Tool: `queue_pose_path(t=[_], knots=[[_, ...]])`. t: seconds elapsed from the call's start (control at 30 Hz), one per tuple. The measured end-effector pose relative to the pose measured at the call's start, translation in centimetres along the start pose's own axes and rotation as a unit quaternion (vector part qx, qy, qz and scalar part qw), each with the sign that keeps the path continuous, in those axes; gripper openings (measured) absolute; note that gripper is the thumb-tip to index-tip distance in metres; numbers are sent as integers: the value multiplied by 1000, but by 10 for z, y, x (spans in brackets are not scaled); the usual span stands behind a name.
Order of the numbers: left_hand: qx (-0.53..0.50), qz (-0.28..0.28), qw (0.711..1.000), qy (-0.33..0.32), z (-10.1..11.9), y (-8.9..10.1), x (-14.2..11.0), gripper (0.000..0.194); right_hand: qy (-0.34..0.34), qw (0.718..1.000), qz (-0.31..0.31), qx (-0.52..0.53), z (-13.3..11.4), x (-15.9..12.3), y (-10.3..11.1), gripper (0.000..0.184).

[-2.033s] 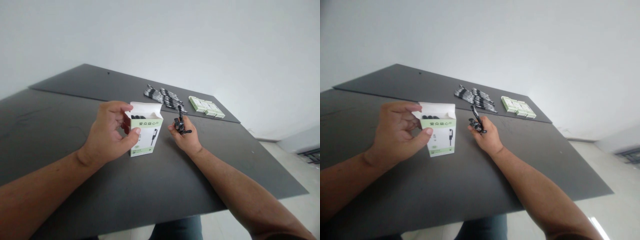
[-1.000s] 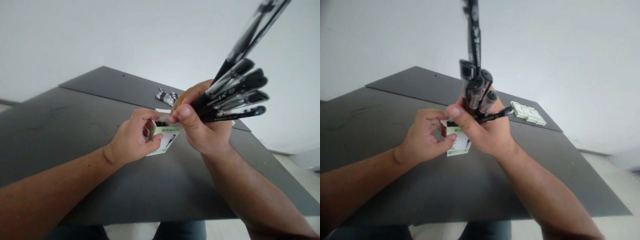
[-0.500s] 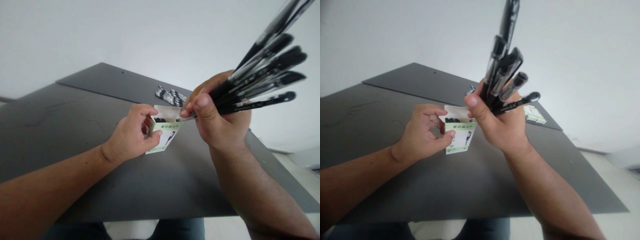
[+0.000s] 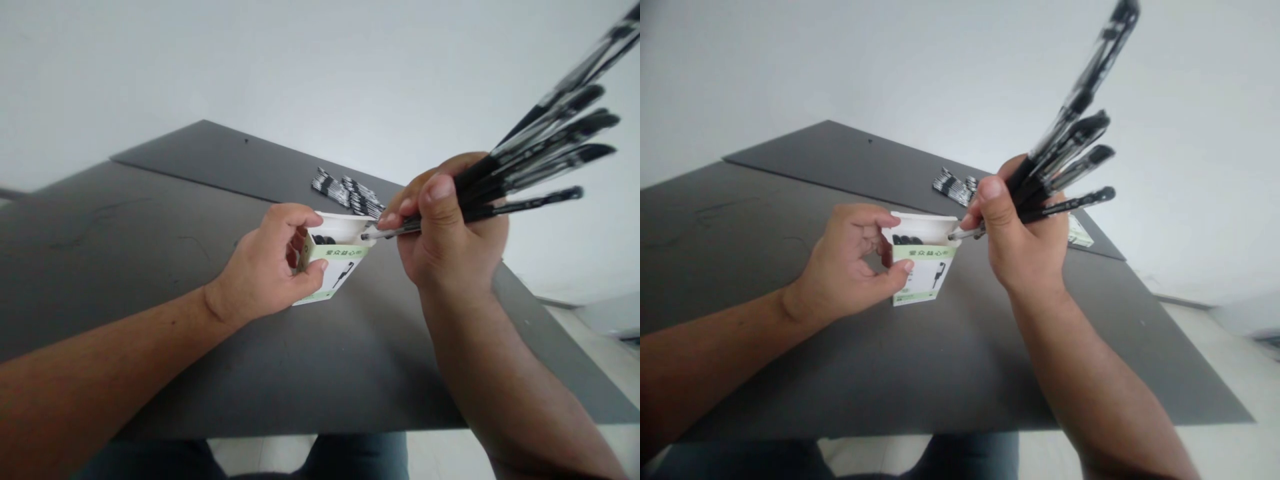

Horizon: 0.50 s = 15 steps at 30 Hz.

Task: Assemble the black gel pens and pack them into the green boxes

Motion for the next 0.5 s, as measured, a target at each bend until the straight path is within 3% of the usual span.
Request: queue_pose_path(t=[0.1, 0.5], knots=[[22, 3, 999, -23, 3, 0, 1, 75, -5, 1000, 20, 13, 3, -1, 1, 30], [6, -11, 1000, 12, 5, 1, 2, 76, 3, 1000, 22, -13, 11, -3, 12, 27]])
Point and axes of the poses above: each hand's wrist, its own x-axis towards the middle knuckle, its own y-axis out of the back of the hand, z = x × y, the point moved 2 cm from there along x, towards the middle knuckle, and after that the axes turned 7 degrees about z, right-handed, at the moved point
